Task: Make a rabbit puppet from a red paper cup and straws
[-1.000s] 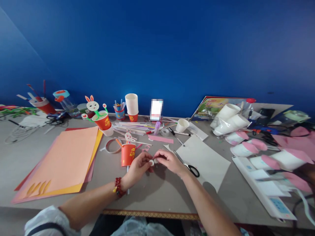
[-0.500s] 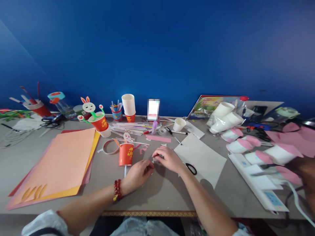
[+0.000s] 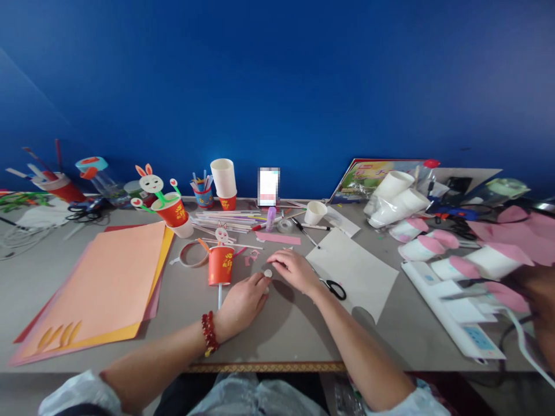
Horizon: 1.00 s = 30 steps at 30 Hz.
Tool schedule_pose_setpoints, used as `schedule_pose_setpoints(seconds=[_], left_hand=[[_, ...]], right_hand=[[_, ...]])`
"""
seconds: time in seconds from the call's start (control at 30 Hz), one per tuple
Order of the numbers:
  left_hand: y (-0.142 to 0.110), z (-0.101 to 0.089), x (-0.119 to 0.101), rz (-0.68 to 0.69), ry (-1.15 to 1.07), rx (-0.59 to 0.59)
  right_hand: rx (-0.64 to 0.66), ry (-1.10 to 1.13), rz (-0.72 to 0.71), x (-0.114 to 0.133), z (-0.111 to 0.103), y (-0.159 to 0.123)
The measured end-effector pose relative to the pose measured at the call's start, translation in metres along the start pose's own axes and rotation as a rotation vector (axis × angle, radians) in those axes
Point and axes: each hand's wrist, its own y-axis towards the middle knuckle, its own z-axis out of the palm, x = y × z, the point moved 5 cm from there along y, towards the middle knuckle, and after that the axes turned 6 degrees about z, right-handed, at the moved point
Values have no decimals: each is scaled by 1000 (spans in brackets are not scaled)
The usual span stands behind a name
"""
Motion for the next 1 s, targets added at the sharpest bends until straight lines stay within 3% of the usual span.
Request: schedule_pose_setpoints(seconds=[0.2, 0.37, 0.53, 0.77, 1.0], left_hand=[[-4, -5, -4, -4, 185, 93], [-5, -12, -7, 46, 213, 96], [0, -8, -8, 139, 249, 106], [7, 0, 2, 141, 276, 90], [10, 0, 5, 95, 314, 76]], right_hand=[[-317, 61, 119, -10, -39, -4], [-582, 179, 215, -30, -78, -12], [-603, 296, 226, -40, -91, -14], [-628, 395, 245, -35, -119, -25], [-489, 151, 321, -55, -135, -26]])
